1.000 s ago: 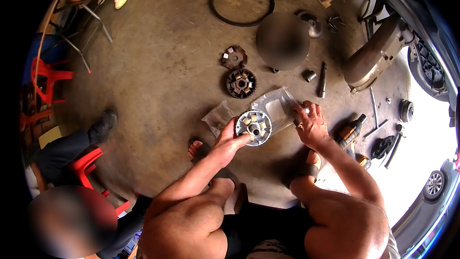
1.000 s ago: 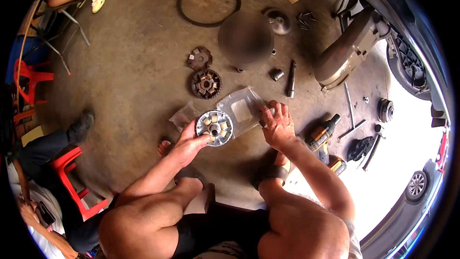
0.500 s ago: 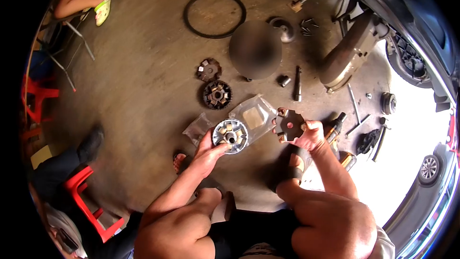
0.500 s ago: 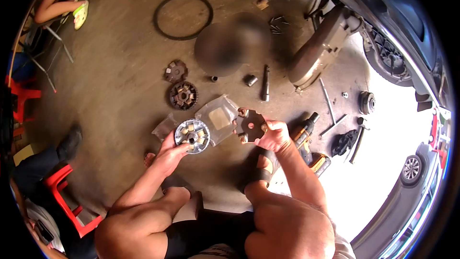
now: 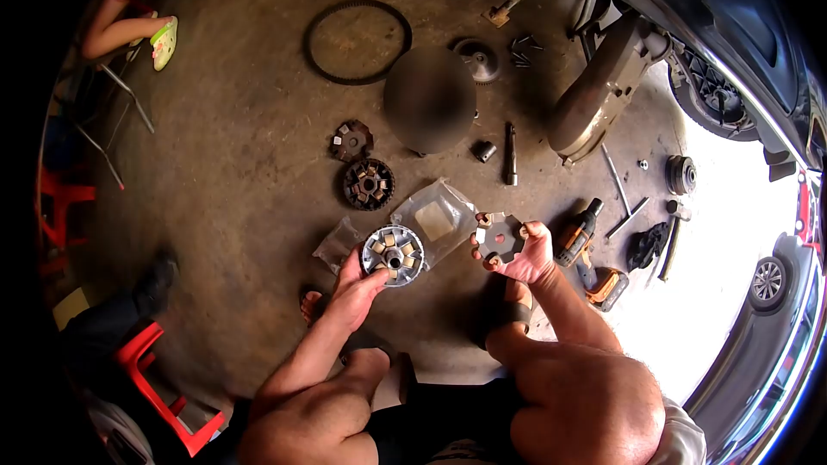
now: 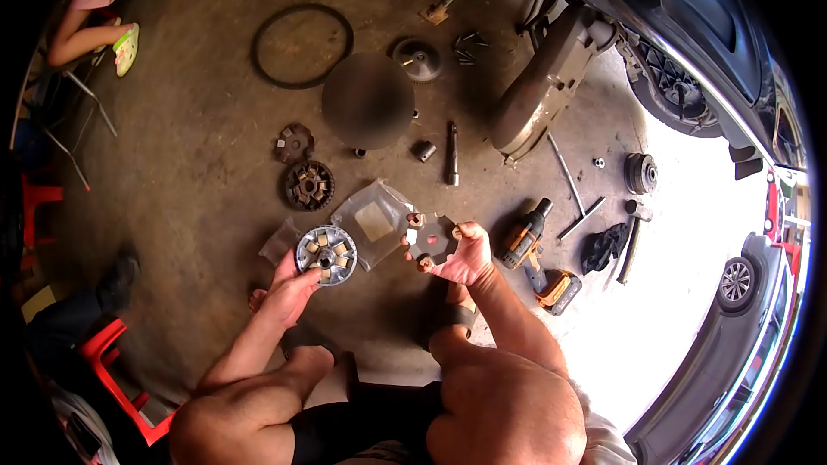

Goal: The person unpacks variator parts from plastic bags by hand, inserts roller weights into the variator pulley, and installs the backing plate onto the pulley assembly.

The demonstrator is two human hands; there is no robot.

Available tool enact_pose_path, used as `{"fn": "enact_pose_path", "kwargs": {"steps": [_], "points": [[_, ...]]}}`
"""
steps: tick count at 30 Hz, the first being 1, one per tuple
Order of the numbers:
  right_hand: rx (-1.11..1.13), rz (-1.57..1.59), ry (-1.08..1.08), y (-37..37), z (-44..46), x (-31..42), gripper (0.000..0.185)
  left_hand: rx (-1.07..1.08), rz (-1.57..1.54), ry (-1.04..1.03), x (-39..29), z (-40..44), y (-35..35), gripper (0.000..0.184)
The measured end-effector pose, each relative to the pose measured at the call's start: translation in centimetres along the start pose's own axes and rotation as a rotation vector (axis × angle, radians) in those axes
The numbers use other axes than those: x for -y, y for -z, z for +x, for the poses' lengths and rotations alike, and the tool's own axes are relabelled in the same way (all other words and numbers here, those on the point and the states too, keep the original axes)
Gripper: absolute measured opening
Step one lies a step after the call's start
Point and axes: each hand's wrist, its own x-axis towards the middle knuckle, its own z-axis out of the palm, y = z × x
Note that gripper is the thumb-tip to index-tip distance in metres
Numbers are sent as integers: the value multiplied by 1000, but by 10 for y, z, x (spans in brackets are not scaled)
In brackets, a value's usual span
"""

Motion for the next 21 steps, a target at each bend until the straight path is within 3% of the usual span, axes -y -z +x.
{"fn": "enact_pose_path", "kwargs": {"steps": [7, 21], "points": [[9, -6, -3, -1, 3, 1, 80, -15, -12, 13, -1, 0, -1, 59], [-21, -38, -6, -2, 4, 2, 79, -4, -25, 21, -8, -2, -6, 52]]}}
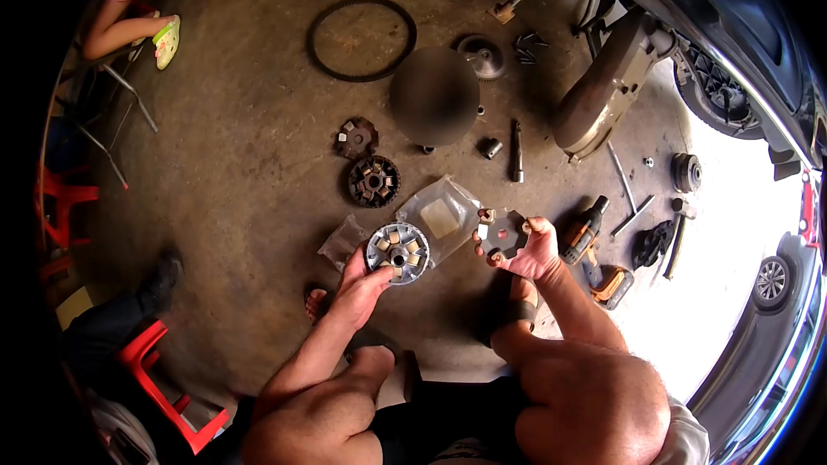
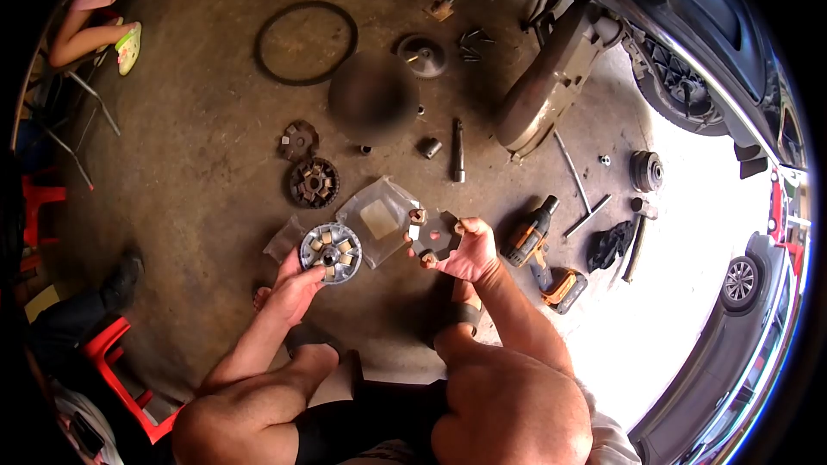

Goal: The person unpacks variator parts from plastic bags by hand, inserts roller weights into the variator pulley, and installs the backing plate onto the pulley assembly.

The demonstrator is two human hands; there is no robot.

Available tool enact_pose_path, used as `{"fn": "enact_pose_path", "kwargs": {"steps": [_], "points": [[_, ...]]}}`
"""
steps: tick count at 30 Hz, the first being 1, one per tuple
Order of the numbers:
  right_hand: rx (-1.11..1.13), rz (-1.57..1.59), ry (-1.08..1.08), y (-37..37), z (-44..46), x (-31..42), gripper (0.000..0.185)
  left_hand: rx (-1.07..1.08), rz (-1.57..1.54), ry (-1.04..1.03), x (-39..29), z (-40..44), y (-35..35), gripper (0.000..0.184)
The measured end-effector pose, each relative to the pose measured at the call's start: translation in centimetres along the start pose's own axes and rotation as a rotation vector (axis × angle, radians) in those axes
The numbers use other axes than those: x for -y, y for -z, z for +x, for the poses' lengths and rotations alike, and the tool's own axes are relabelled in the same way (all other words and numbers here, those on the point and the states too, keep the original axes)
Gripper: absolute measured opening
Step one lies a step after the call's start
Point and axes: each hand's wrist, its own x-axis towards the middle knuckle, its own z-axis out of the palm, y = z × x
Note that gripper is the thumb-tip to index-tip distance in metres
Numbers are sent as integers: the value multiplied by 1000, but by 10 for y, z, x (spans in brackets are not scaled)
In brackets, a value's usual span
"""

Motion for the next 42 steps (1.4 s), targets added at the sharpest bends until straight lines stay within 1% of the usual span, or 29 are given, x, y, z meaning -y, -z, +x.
{"fn": "enact_pose_path", "kwargs": {"steps": [2, 5, 8, 11, 14, 15, 18, 19, 23, 32, 35, 37, 40, 42], "points": [[1, -2, -3, -4, 0, -1, 79, 8, -13, 0, 0, 1, 0, 52], [-70, -35, 15, -8, 0, 0, 80, 1, -37, -2, 0, 0, 2, 52], [-88, -37, 21, -10, 0, -1, 80, 6, -62, 0, 0, 0, 3, 52], [-111, -52, 34, -14, 2, -3, 81, 67, -162, 10, -2, 0, 4, 51], [-110, -61, 40, -20, 5, -4, 79, 40, -140, -9, 1, 2, 4, 49], [-124, -59, 42, -23, 6, -5, 78, 61, -72, -30, 4, 3, 7, 57], [-147, -65, 51, -35, 10, -10, 75, 54, -47, -42, 3, 3, 4, 59], [-160, -73, 60, -39, 12, -14, 74, 15, -99, -32, 2, 3, 2, 60], [-102, -85, 44, -44, 24, -23, 72, -2, -60, -45, 2, 4, 1, 57], [-119, -89, -12, -46, 34, -37, 69, -57, 17, -24, -2, 3, -1, 54], [-116, -77, 1, -49, 38, -40, 68, -32, 29, -30, 3, 4, 3, 57], [-95, -64, 10, -48, 39, -41, 68, 44, 125, -66, 12, 8, 14, 68], [-84, -61, 14, -49, 42, -41, 68, 77, 142, -89, 13, 10, 18, 73], [-69, -67, 9, -52, 42, -42, 70, 50, 131, -106, 6, 6, 9, 73]]}}
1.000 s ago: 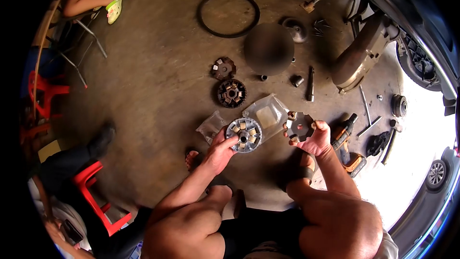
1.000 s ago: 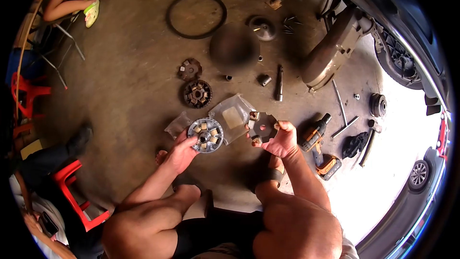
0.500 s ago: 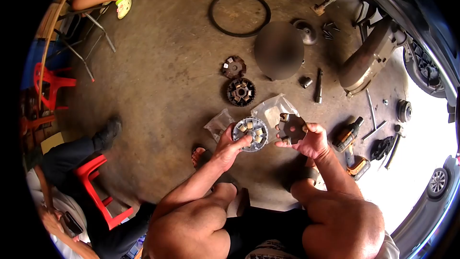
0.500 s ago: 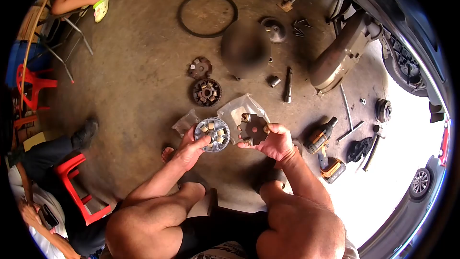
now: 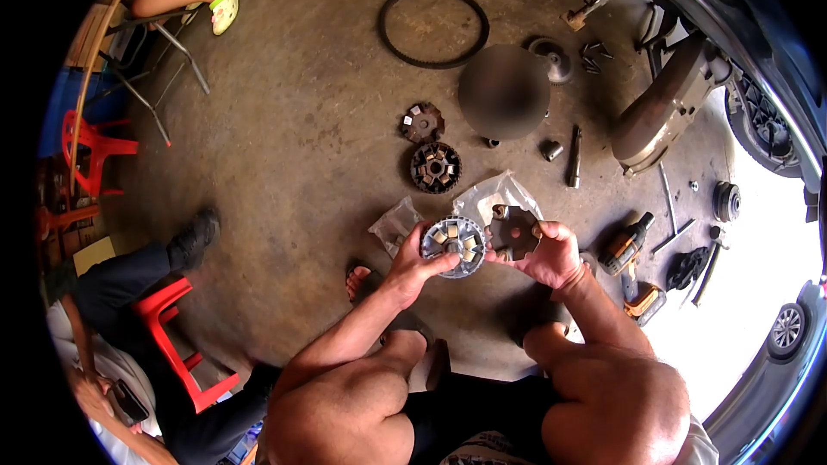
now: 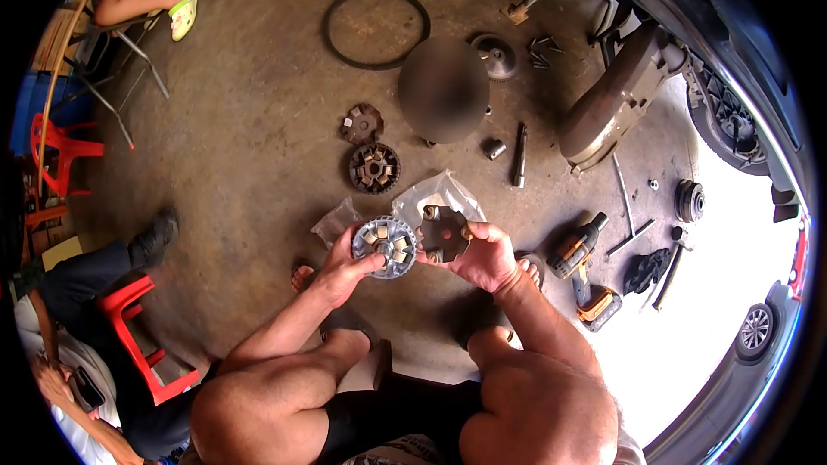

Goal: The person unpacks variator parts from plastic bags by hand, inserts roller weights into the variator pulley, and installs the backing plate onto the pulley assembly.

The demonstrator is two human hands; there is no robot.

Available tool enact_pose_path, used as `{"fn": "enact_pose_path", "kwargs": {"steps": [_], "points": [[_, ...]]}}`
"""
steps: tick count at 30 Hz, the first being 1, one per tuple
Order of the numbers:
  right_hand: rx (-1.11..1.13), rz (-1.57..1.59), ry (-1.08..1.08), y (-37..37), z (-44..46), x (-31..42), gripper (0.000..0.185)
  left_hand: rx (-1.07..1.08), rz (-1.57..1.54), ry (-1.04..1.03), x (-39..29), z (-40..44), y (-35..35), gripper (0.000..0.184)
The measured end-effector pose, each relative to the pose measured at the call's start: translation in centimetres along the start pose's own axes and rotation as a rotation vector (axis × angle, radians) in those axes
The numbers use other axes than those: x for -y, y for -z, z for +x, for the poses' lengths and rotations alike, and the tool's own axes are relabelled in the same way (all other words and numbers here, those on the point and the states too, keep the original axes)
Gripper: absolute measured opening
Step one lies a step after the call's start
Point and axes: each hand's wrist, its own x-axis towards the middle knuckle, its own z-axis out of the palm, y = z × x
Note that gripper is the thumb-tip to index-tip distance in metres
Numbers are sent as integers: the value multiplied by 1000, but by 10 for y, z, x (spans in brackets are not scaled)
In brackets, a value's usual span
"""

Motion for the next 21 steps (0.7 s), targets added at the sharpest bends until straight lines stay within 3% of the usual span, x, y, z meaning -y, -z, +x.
{"fn": "enact_pose_path", "kwargs": {"steps": [5, 14, 16, 21], "points": [[-3, -21, 2, -6, -1, -1, 72, -5, -2, 7, -16, -3, -8, 79], [-51, -49, -11, -8, 3, -3, 74, -74, 8, 104, -21, -6, -7, 68], [-4, -20, -22, -1, 3, -4, 72, -70, -109, 142, -20, -6, -4, 66], [9, -37, -17, -2, 3, -2, 72, -57, -87, 107, -22, -7, -8, 64]]}}
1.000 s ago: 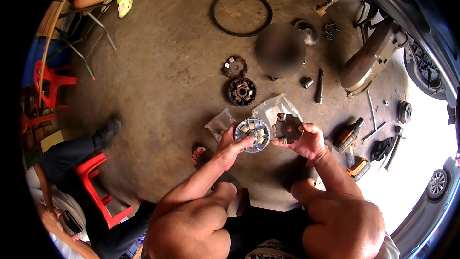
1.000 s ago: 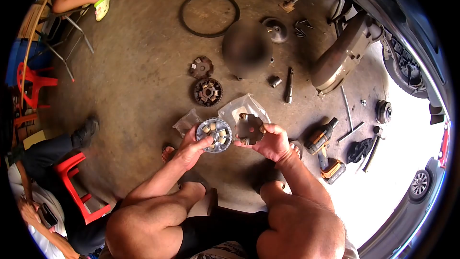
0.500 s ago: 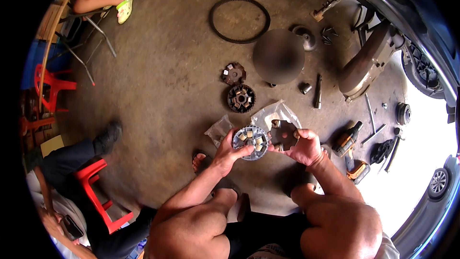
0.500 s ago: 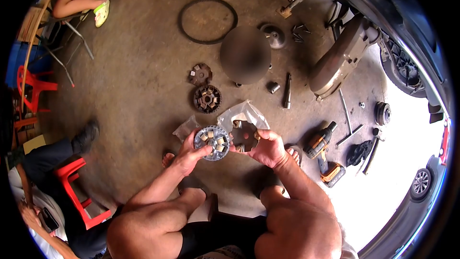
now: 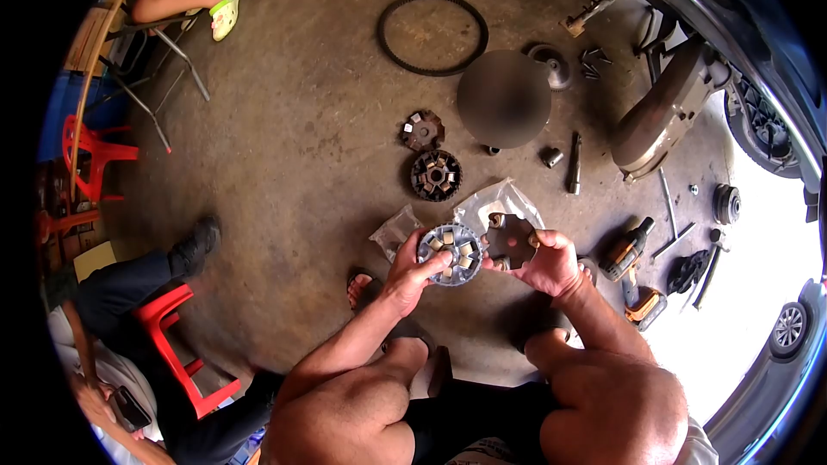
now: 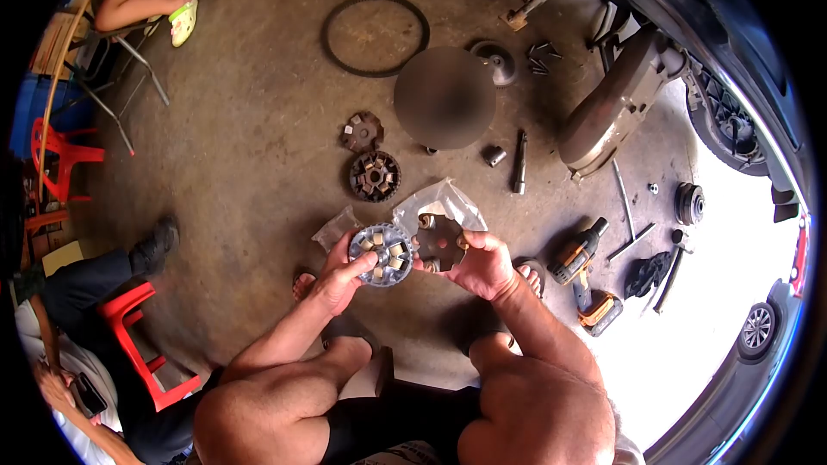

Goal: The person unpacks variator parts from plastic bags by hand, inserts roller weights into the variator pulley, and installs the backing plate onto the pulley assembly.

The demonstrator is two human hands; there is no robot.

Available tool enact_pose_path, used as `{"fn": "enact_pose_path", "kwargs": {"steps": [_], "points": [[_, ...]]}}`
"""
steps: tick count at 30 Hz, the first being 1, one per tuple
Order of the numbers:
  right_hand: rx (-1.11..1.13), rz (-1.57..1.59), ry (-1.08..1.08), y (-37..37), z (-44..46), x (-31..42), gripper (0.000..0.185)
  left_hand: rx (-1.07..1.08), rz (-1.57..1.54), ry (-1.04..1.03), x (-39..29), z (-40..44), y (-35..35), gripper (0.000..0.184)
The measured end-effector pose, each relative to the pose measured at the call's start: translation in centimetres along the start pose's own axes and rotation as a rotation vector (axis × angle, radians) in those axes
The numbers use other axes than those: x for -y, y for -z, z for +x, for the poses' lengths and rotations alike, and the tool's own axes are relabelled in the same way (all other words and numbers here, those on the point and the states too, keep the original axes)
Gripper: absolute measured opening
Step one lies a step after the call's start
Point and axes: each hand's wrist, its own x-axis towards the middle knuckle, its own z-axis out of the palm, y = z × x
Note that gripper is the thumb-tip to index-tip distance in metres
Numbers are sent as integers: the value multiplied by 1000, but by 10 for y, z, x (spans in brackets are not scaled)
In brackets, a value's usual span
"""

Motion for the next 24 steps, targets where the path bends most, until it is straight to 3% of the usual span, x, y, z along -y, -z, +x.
{"fn": "enact_pose_path", "kwargs": {"steps": [24], "points": [[-99, 13, 7, -5, -3, -2, 69, 15, 71, -48, 5, 2, 8, 67]]}}
